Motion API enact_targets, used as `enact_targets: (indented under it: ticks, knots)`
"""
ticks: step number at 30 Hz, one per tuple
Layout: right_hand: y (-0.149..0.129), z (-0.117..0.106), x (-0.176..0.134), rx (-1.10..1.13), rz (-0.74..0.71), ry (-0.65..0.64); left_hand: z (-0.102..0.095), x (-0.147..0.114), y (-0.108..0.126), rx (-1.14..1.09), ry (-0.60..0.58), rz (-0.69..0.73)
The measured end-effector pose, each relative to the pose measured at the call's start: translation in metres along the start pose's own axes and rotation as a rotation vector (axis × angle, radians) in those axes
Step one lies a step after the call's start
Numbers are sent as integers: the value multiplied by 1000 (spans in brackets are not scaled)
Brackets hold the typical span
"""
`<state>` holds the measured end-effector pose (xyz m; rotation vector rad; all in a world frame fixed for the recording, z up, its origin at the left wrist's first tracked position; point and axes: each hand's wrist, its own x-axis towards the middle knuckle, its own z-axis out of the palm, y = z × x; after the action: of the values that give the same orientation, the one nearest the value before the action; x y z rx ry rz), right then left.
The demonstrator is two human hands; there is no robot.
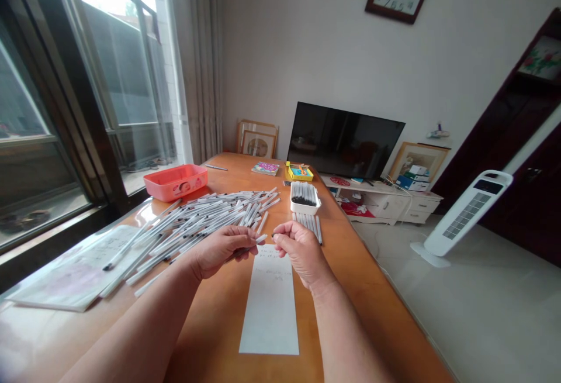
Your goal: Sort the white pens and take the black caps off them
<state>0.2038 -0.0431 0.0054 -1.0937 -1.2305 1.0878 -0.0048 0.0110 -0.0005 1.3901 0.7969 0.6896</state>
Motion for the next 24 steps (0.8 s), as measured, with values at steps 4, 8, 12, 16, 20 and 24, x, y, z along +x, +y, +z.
enact_targets:
  ticks: [4,8,12,16,20,24]
  knots:
    - [-2,1,-1,-56,-14,-5,0,0,-1,-1,-15,6]
    - [-4,4,-2,-97,-6,-7,1,1,-3,7,-28,6]
    - [-1,4,-1,-106,-4,-22,2,2,-4,26,-35,10]
    - [3,3,1,-120,-16,-21,2,1,-3,35,-36,14]
    - [4,3,1,-145,-21,-22,3,0,-1,39,-31,14]
    - [5,3,1,-156,-24,-30,3,-1,-1,44,-28,8]
